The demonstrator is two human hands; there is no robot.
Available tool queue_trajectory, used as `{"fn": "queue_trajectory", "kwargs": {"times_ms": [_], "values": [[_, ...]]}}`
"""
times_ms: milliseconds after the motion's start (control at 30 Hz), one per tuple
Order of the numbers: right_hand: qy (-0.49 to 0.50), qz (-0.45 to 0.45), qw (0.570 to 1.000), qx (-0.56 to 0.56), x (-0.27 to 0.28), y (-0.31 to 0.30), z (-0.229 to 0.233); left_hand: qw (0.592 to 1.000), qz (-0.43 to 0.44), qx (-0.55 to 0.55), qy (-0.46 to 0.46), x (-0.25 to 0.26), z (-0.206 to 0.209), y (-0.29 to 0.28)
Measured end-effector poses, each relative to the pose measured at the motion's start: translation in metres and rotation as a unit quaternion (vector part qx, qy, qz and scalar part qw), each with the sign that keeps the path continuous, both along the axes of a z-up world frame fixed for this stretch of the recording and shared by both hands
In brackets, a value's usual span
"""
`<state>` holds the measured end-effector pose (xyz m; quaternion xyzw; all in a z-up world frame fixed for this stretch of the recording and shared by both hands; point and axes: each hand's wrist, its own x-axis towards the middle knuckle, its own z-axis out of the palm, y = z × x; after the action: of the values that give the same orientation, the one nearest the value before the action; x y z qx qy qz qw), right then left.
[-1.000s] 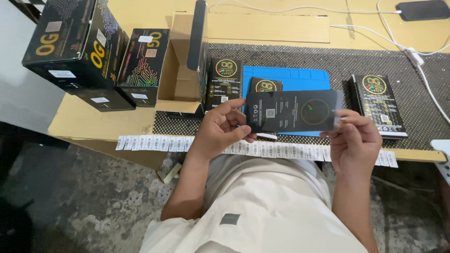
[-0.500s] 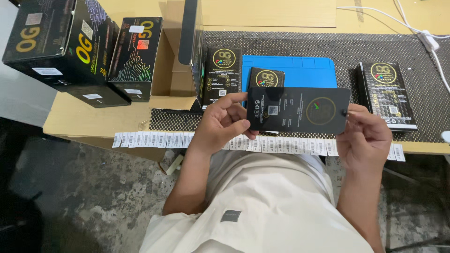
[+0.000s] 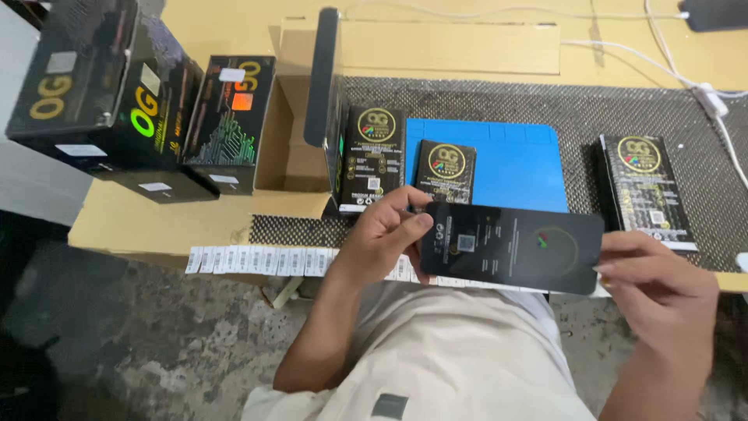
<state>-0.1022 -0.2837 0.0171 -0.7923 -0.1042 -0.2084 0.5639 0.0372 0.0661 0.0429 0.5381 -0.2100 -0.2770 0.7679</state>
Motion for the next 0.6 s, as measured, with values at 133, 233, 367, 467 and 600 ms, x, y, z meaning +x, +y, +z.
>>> {"fn": "queue_trajectory", "kwargs": {"times_ms": [133,233,367,467,600], "values": [[0.014,-0.025,0.998,-0.059,0.004,-0.018,-0.012,1.000,-0.005,0.004,-0.005,0.001,0.001,-0.004],[-0.002,-0.026,1.000,-0.006,0.007,-0.010,-0.009,1.000,-0.022,-0.016,0.009,0.007,-0.008,-0.010],[-0.004,0.008,0.999,0.038,0.011,-0.003,-0.006,1.000,-0.011,0.020,0.000,0.003,-0.004,-0.009],[-0.012,0.023,0.998,0.054,0.013,0.008,-0.004,0.998,0.014,0.065,-0.018,-0.005,0.004,-0.003],[-0.036,0.002,0.996,0.079,0.016,0.027,0.008,0.989,0.031,0.131,-0.053,-0.006,0.009,0.002]]}}
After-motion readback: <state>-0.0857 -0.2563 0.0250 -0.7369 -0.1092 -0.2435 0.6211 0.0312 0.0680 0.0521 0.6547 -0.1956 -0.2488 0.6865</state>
